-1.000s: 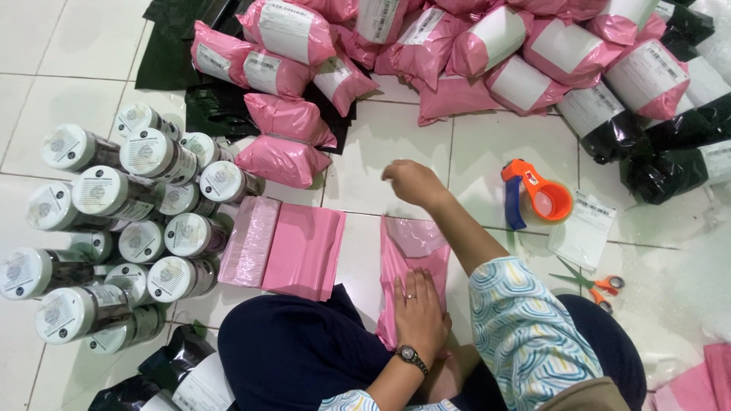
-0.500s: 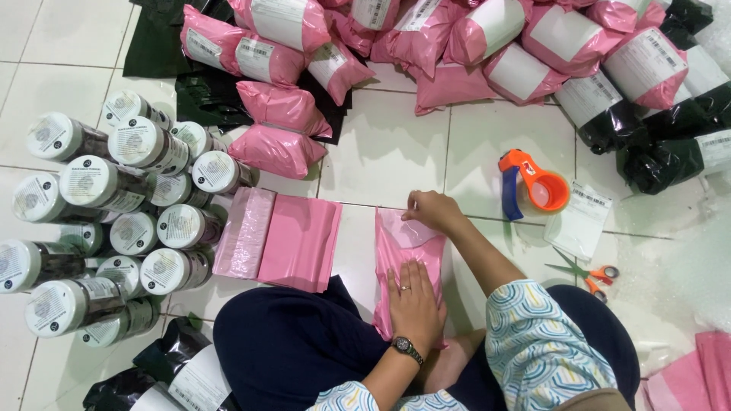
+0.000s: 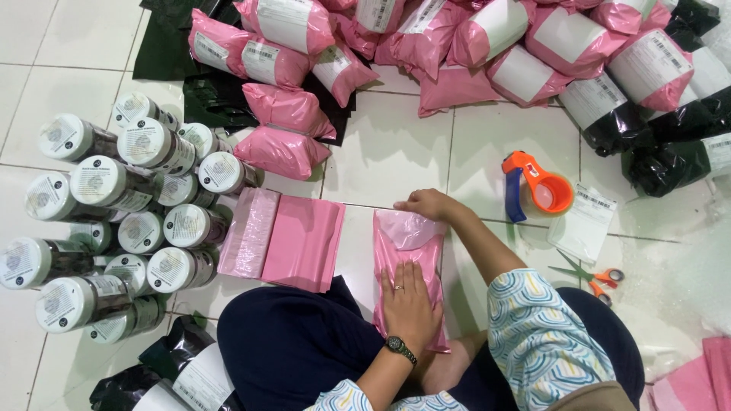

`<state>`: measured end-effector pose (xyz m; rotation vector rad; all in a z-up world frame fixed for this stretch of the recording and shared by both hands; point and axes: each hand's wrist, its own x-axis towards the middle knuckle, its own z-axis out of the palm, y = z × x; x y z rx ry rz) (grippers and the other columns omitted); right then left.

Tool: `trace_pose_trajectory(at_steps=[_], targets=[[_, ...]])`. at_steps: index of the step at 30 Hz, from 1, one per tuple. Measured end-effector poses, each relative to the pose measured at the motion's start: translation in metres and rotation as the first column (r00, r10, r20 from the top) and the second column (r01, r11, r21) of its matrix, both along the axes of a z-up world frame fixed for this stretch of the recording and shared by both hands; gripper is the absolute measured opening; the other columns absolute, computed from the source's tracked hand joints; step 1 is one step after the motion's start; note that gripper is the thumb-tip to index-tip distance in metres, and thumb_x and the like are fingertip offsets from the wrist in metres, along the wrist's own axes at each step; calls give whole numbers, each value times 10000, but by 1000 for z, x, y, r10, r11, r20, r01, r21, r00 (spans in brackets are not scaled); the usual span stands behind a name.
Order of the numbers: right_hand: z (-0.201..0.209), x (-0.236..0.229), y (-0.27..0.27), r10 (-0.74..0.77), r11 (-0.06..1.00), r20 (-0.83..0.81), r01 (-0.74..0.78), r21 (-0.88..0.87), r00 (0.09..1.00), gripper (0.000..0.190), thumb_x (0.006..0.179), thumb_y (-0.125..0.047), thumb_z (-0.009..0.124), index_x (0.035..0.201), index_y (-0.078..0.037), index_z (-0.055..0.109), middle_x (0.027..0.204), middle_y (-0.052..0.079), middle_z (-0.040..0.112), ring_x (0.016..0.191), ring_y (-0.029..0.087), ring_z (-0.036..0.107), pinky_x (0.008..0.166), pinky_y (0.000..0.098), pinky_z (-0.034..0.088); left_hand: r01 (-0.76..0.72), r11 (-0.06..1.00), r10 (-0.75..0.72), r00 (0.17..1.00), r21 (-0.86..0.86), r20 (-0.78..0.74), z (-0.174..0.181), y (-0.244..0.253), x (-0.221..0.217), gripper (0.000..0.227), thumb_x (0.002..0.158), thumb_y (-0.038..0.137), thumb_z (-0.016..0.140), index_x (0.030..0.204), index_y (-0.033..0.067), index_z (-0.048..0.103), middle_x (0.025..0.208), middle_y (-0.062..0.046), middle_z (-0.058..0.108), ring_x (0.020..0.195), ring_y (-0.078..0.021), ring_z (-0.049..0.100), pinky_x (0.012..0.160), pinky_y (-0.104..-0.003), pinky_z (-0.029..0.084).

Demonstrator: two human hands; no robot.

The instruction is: The person wraps a jar in bubble wrap, secures it with tape, and then places it inside a pink plastic mailer bag before attaching a shipping label.

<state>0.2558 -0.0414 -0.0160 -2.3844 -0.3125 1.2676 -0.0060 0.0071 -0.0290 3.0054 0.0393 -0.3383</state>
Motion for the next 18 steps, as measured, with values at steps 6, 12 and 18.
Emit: trace_pose_trajectory(at_steps=[6,12,18], targets=[[-31,-6,9,181,983,70,-180,-23,981,525,1014,-577,602,1268,-145,757,1297,66,761,1154,272,688,899,408,504,-15,1000,16,998,-22,62,-2,2,-2,957,927,625,606,1625,5,400,1659,-196,446,1550,-362,369,1301,-674,90],[-26,-14,-10,152,943,172,-195,269,973,278,1100,-332,573,1095,-141,775,1047,-1,814,975,176,716,877,320,517,-6,999,7,1000,-32,22,3,7,0,962,918,650,621,1607,6,428,1614,-206,494,1528,-366,392,1296,-678,79],[-3,-45,-16,292,782,413,-464,416,863,256,1091,-287,595,1050,-94,759,908,47,821,772,219,759,760,375,571,-35,974,86,971,-224,221,8,20,-3,827,852,560,655,1455,0,584,1460,-210,619,1456,-395,480,1294,-657,140]])
